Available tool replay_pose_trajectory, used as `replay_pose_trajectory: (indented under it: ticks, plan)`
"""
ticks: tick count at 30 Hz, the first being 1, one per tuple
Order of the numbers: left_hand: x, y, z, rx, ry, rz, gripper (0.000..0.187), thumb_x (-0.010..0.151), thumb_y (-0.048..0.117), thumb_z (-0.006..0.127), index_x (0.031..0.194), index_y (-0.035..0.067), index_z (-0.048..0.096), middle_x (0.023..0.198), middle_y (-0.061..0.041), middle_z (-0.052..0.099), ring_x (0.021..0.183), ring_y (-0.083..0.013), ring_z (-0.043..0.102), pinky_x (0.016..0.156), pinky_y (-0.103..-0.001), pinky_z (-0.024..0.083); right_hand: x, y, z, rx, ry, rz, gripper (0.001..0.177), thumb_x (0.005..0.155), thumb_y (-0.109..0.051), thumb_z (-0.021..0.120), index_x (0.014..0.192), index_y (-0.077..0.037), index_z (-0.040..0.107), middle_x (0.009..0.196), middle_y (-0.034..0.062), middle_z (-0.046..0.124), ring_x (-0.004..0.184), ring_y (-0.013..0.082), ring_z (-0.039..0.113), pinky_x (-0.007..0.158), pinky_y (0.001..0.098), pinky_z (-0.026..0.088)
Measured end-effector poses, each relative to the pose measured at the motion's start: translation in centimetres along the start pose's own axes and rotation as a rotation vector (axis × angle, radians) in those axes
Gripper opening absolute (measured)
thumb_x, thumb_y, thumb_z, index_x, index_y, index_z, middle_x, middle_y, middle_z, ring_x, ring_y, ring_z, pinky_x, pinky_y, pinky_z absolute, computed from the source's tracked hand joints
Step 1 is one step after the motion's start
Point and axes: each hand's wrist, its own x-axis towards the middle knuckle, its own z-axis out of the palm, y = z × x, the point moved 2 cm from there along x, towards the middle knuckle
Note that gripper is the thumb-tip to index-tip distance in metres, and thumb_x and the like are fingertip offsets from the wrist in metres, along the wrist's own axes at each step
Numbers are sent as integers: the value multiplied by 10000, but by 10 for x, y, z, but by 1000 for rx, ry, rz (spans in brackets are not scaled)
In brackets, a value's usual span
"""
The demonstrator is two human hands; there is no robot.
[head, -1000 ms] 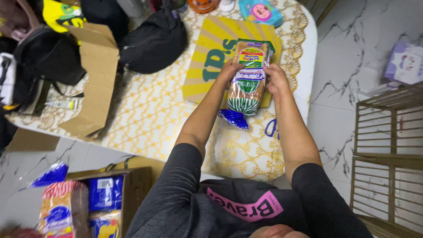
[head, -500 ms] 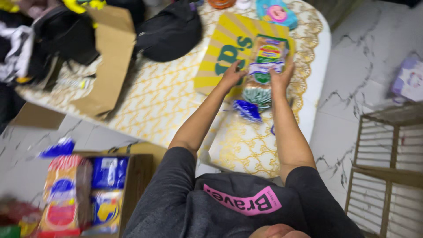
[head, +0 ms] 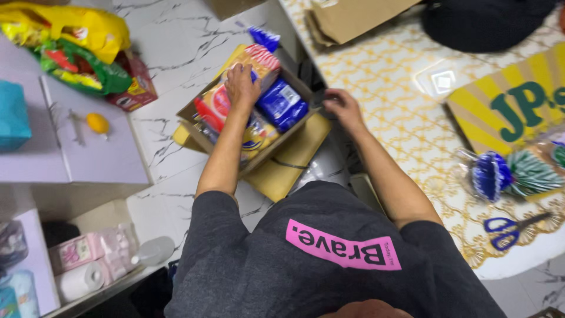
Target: The person uses scissors to cut the straps on a cardboard box, then opens it and removes various packaged food items one by one, placing them on a nearby table.
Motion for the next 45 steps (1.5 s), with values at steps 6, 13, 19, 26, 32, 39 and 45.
replay_pose_trajectory:
  ticks: [6, 13, 19, 26, 32, 39, 45]
  plan:
    - [8, -20, -38, 241, -239, -4, 1224, 605, 620, 926, 1542, 246, 234, 1600, -252, 226, 1404, -529, 286, 1020, -755, 254, 13, 31, 164, 170, -228, 244, 400, 904, -62, 713, 1295, -51, 628, 1212, 73, 678, 1054, 141, 657, 840, 280, 562]
    - [30, -29, -18, 231, -283, -77, 1246, 624, 410, 915, 1617, 298, 172, 1474, -209, 419, 1354, -423, 431, 1058, -629, 388, 12, 57, 180, 262, -144, 367, 356, 929, -55, 677, 1282, -29, 637, 1187, 86, 678, 1002, 169, 680, 820, 308, 580]
    - [11, -22, -58, 11, -269, 88, 1271, 591, 269, 920, 1612, 323, 165, 1390, -201, 461, 1320, -431, 443, 1003, -646, 404, -8, 40, 146, 396, -8, 474, 342, 984, -150, 600, 1305, -32, 597, 1190, 122, 682, 1007, 224, 705, 842, 402, 613]
    - [-23, 64, -178, -314, -463, 1014, 1139, 638, 159, 870, 1621, 206, 297, 1485, -133, 515, 1380, -354, 479, 1118, -543, 379, -30, -65, 123, 1110, -311, 462, 538, 991, -398, 530, 1395, -44, 493, 1301, 208, 628, 1097, 365, 686, 852, 540, 590]
    - [-61, 179, -192, -191, -560, 1378, 979, 601, 73, 813, 1506, 154, 449, 1478, -108, 518, 1369, -309, 472, 1146, -537, 270, -61, -121, 67, 1237, -338, 310, 590, 936, -389, 618, 1392, -29, 514, 1283, 199, 652, 1101, 339, 691, 912, 508, 582]
    - [-44, 267, -77, -1022, -361, 722, 868, 844, 113, 768, 1593, 165, 334, 1645, -135, 339, 1502, -368, 377, 1228, -534, 344, -124, -122, -73, 1249, -47, 117, 659, 871, -380, 720, 1388, -12, 539, 1263, 189, 679, 1107, 310, 698, 982, 470, 572]
    - [-78, 387, 103, -1921, -1387, -147, 707, 950, 389, 709, 1527, 90, 429, 1517, -111, 519, 1402, -291, 489, 1176, -555, 401, -149, -114, -222, 996, 299, -26, 694, 849, -350, 783, 1404, -5, 549, 1268, 174, 687, 1130, 286, 689, 1031, 438, 562]
